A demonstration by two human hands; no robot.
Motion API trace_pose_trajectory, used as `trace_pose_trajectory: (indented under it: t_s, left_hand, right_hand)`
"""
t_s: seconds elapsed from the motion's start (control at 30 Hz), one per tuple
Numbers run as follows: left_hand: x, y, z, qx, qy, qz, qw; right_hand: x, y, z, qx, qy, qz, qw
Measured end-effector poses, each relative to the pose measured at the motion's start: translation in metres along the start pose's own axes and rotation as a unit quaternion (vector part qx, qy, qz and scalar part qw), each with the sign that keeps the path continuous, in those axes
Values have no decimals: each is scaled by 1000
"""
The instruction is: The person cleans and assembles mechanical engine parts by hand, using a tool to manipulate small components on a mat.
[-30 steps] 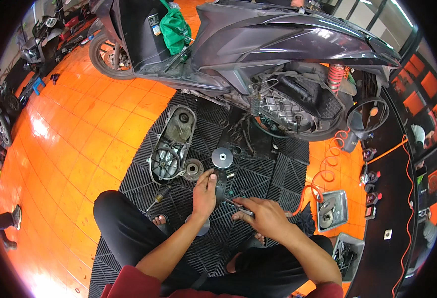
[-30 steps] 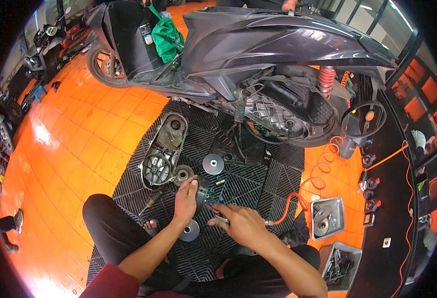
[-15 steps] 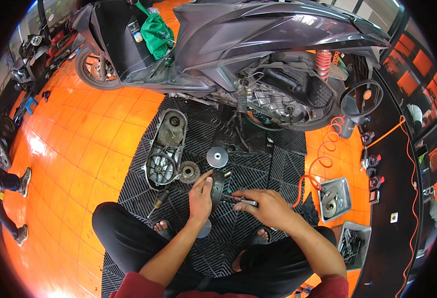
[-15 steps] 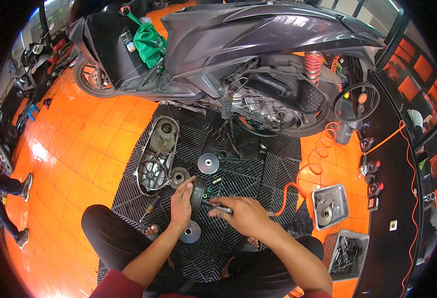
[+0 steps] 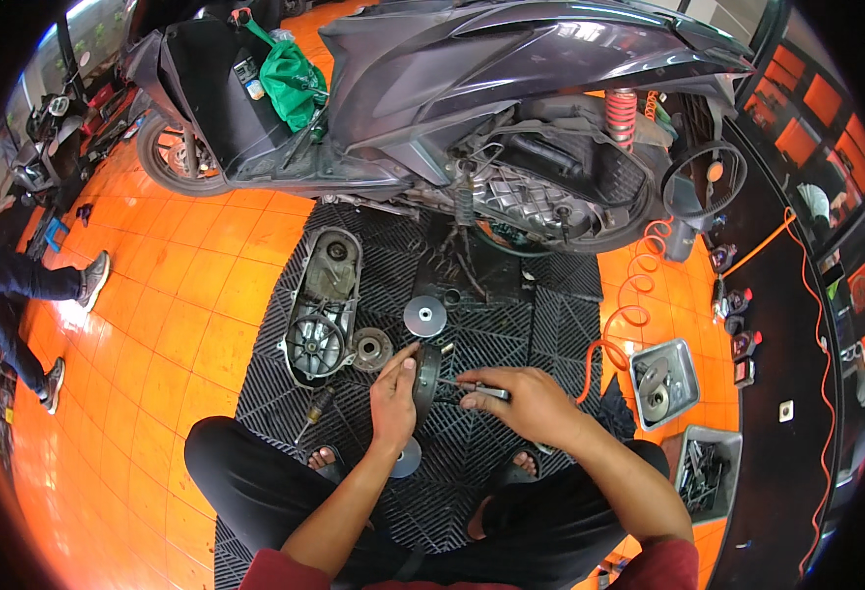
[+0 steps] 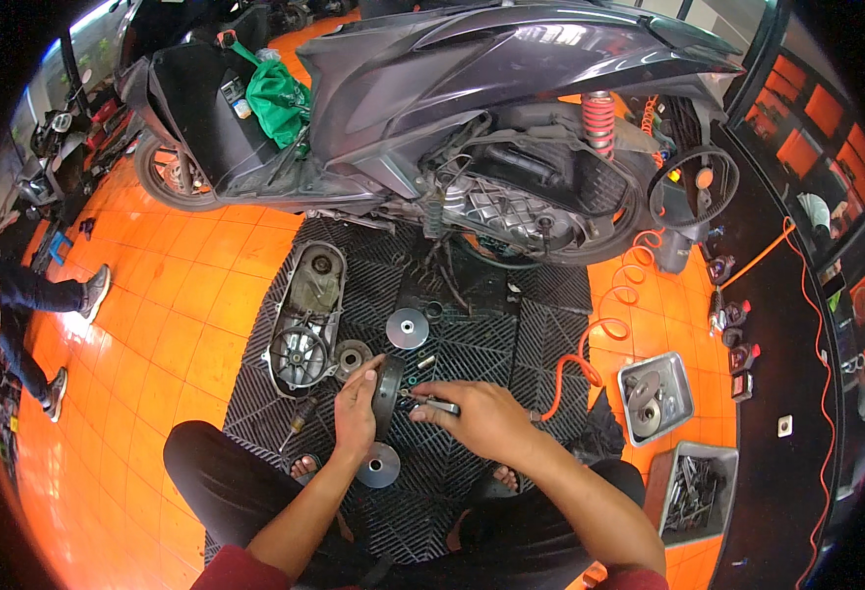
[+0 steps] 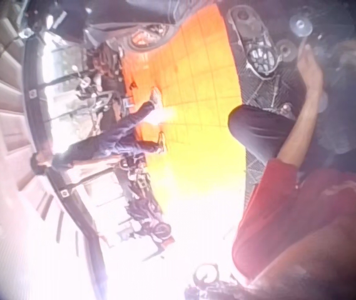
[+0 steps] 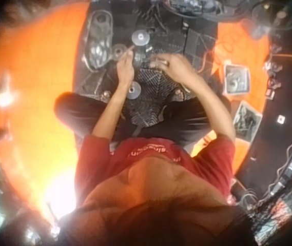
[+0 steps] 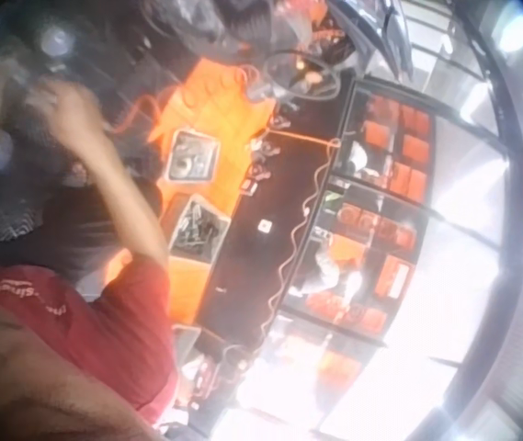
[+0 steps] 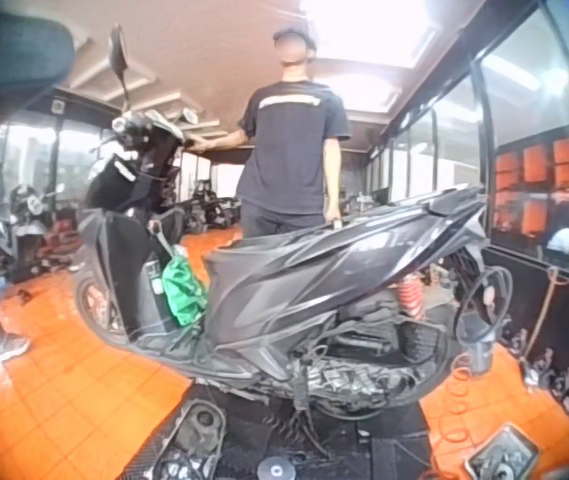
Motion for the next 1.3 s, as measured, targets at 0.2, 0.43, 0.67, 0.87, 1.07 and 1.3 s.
trace_pose_trajectory:
  t_s: [0.2, 0.43, 0.67, 0.87, 1.07, 1.3]
  left_hand:
    - [0, 7, -3, 32, -29, -23, 999]
    - [-1, 13, -3, 19, -66, -56, 996]
    - [0, 22, -9, 98, -114, -62, 987]
    - [-3, 11, -7, 277, -164, -10, 947]
    - [2, 9, -14, 479, -86, 95, 868]
    - [-3, -10, 2, 515, 63, 96, 849]
  right_hand:
    - [1, 5, 7, -64, 14, 36, 997]
    - [1, 11, 15, -136, -22, 26, 990]
    - [0, 31, 30, -151, 34, 23, 988]
    - [-6, 46, 33, -155, 24, -16, 988]
    - [-14, 72, 13, -99, 36, -8, 994]
    - [-12, 52, -27, -75, -63, -53, 994]
Point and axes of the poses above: each hand's wrist, its own x-axis away from the middle knuckle, its own z-axis out of the back of the hand, y = z × x, the point moved 7 cm from there along -x, towards the middle knuckle, and after that the axes turned 14 degrees about -y, right-handed, at the moved point
